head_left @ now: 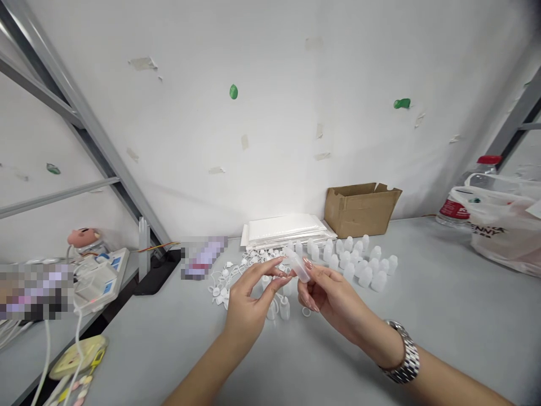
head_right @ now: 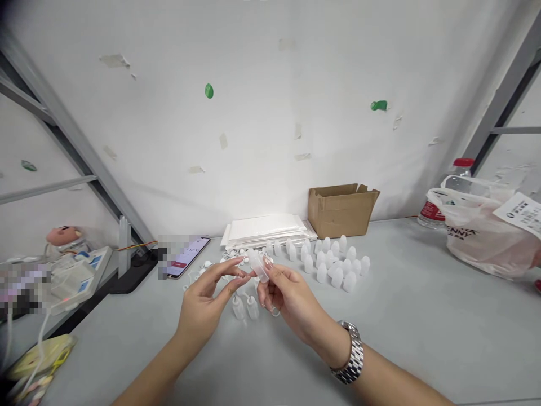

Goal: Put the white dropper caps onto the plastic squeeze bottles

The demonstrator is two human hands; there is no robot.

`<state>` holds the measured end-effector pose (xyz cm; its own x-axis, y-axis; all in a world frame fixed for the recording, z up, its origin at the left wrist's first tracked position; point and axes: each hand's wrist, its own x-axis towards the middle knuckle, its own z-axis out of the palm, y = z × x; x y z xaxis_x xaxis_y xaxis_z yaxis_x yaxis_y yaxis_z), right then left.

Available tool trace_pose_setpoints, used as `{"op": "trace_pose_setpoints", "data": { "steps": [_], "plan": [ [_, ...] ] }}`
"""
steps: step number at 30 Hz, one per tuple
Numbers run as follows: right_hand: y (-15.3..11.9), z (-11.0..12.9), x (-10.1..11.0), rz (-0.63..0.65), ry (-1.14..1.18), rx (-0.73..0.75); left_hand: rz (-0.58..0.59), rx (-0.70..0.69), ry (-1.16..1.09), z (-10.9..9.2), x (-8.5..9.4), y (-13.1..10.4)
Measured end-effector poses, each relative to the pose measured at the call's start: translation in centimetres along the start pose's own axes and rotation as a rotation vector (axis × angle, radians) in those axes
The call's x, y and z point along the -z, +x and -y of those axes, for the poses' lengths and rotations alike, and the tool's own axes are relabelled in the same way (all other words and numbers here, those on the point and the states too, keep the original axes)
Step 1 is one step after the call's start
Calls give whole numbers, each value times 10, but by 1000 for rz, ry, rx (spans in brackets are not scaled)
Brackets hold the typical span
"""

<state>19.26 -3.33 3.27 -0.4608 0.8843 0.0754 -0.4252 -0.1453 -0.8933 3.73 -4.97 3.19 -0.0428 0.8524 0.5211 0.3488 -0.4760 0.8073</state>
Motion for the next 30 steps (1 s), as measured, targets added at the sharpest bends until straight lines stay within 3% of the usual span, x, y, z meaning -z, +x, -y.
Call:
{"op": "trace_pose_setpoints", "data": {
  "steps": [16, 25, 30],
  "plan": [
    [1, -3, 1, -48, -225, 53, -48, -375, 253, 5, 1, 2],
    [0, -5, 0, 2, -348, 56, -22, -55, 114, 1, 5, 0],
    [-1, -8, -2, 24, -304, 40, -4, -68, 100, 0, 3, 0]
  ]
}}
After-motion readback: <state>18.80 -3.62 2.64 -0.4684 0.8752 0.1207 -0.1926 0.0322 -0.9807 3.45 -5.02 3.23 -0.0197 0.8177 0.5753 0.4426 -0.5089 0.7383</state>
